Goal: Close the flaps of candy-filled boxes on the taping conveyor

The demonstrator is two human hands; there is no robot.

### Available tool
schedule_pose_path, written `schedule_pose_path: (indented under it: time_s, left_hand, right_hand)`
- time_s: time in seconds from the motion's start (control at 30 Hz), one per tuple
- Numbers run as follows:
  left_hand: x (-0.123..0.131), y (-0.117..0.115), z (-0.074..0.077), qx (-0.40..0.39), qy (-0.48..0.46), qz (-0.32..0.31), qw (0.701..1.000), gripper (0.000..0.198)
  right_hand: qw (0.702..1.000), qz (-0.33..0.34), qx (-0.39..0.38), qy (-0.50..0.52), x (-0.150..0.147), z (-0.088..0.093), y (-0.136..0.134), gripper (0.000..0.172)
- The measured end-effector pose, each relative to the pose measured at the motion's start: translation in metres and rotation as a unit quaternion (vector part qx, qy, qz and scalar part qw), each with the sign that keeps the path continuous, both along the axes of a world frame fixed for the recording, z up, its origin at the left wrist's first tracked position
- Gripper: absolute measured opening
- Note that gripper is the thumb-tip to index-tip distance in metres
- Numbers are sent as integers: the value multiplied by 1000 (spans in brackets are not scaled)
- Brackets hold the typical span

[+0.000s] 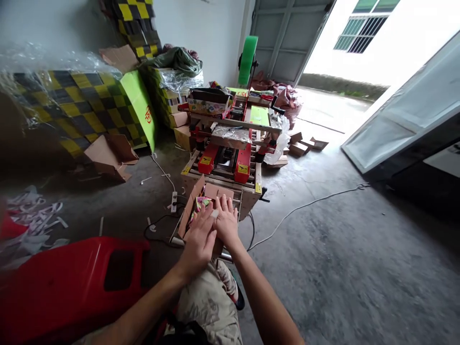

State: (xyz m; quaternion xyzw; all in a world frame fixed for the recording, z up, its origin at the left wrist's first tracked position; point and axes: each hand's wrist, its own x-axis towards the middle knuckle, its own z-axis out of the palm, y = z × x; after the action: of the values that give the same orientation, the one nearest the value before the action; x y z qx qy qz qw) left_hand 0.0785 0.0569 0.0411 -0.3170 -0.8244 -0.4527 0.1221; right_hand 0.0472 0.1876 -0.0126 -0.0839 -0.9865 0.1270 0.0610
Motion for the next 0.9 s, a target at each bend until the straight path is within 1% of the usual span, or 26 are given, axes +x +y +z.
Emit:
schedule_pose_path:
  time_s: [0.03,0.07,0.1,0.13,0.17,0.2,0.23,0.27,0.3,0.33,0.4,0.47,0.53,0.6,0.67,0.73,0.83,0.87,0.9]
  left_hand:
    - [-2,-16,12,23,56,-14,998,55]
    - [-10,-31,23,56,101,-1,993,53]
    - [-24,-45,30,89,122,33,988,50]
    - [-42,-56,33,117,101,87,984,47]
    - [-63,-61,32,124,41,131,983,47]
    - [-83,-61,27,102,-49,142,983,49]
    - [-101,-57,19,62,-138,131,980,50]
    - [-114,-47,9,37,-178,112,977,51]
    - [-121,-36,-2,12,-207,90,974,51]
    - [-124,-23,-13,-8,-221,68,973,51]
    - [-115,1,-34,-39,-229,38,972,49]
    - [-100,16,-46,-68,-241,23,968,51]
    - [-87,24,-49,-124,-232,38,964,53]
    - [-81,28,-44,-206,-204,75,954,53]
    - [-80,31,-37,-278,-182,103,937,52]
    - [-81,32,-32,-301,-183,106,930,51]
    - [-89,31,-32,-272,-204,96,935,50]
    - [-94,30,-34,-247,-214,88,941,49]
    - [-99,29,-37,-205,-226,73,950,49]
  right_hand:
    - [1000,-3,16,-11,-2,3,-1,54]
    - [999,-5,31,-15,-4,4,-2,54]
    - [999,-6,42,-15,-6,5,-3,54]
    - [999,-5,49,-11,-7,5,-4,54]
    - [999,-4,52,-8,-8,4,-5,54]
    - [999,-2,49,-6,-9,2,-6,54]
    - [999,-1,43,-4,-10,1,-6,54]
    - [999,2,34,0,-10,-1,-5,54]
    - [1000,9,21,4,-11,-2,-3,55]
    - [1000,23,4,8,-11,-3,1,56]
    - [997,63,-53,12,-15,-4,13,59]
    - [989,97,-112,9,-21,-5,30,61]
    - [983,105,-149,5,-29,-5,46,61]
    - [981,104,-161,2,-35,-4,55,59]
    - [983,111,-148,-1,-34,0,55,59]
    - [986,137,-96,-8,-20,4,45,66]
    - [979,205,6,4,17,6,20,95]
    - [975,219,29,15,28,5,12,102]
    - [973,224,45,27,35,3,7,105]
